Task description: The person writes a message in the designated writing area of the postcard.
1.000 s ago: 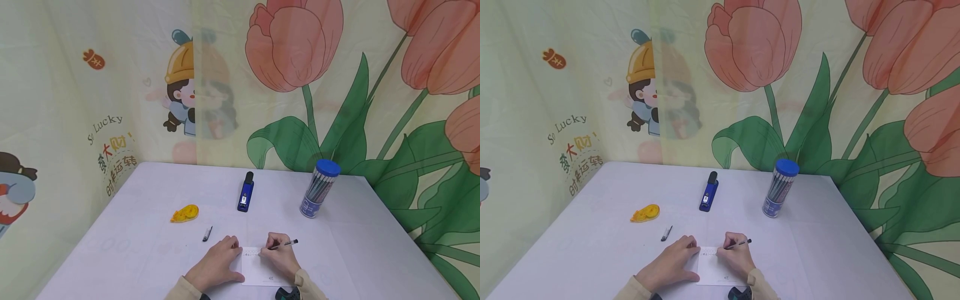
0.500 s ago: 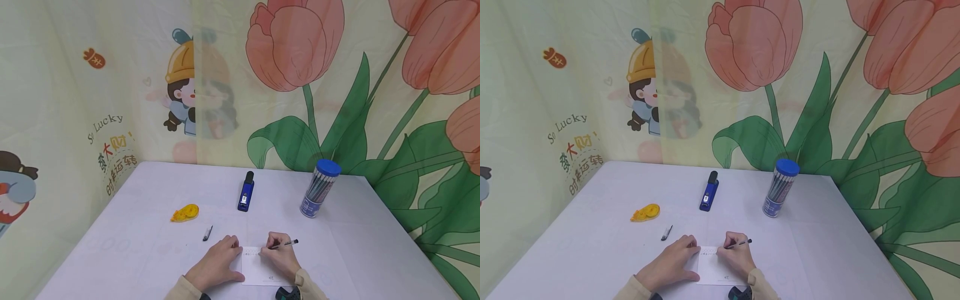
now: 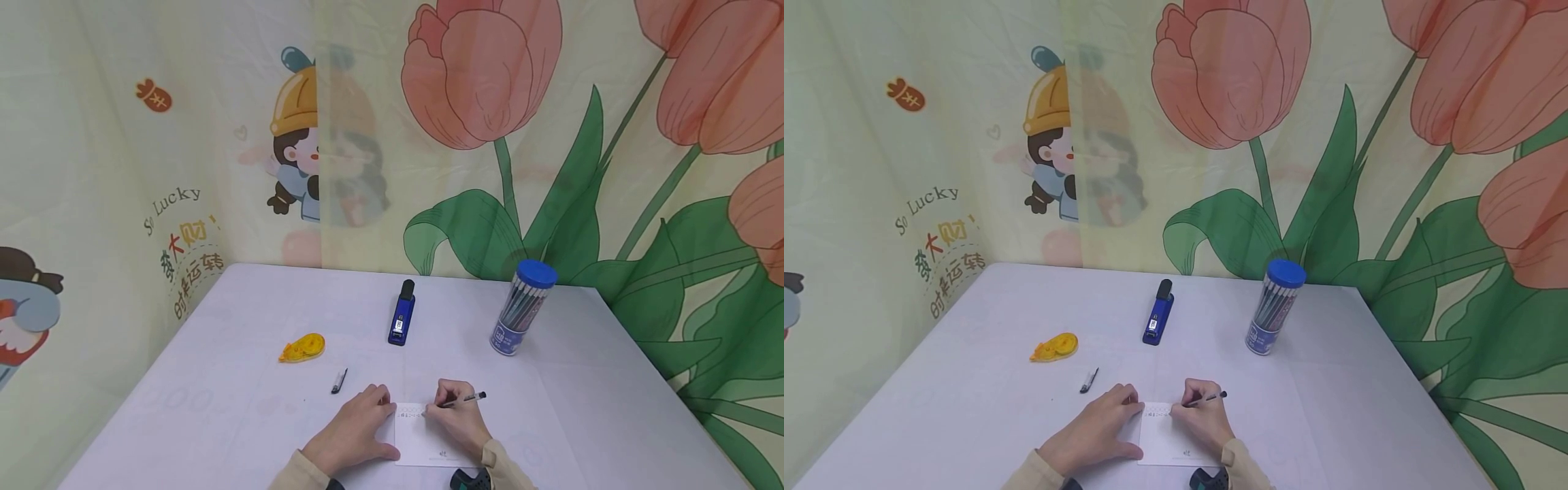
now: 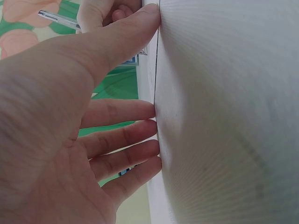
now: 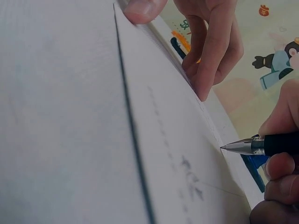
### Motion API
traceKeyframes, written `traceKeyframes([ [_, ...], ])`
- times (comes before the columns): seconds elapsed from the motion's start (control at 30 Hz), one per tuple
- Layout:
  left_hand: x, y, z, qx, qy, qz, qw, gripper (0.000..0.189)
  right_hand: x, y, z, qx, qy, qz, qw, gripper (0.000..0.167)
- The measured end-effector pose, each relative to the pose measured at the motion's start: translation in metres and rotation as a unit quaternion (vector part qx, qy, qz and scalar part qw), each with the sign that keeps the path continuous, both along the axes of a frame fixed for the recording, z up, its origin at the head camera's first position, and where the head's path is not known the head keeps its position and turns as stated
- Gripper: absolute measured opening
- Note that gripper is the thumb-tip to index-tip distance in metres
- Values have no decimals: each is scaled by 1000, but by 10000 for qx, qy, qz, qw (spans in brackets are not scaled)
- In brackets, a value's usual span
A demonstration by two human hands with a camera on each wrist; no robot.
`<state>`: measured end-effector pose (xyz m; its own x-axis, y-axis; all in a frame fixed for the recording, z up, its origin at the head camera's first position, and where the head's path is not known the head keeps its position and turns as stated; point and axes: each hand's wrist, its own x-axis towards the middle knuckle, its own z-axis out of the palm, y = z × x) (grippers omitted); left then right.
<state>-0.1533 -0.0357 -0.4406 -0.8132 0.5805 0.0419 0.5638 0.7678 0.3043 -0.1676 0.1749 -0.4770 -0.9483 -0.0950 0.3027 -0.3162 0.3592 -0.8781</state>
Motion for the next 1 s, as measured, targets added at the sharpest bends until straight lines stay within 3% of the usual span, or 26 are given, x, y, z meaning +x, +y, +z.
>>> traceKeyframes([
  [0.43, 0, -1, 0, 1, 35, -17, 10000, 66, 0, 0, 0, -182, 115, 52, 9998, 29],
  [0.67, -1, -1, -2, 11, 37, -38, 10000, 67, 3, -1, 4, -17, 147, 99, 9998, 24],
  [1.0, -1, 0, -1, -6, -64, 22, 10000, 65, -1, 2, -3, -93, -6, 148, 9998, 25],
])
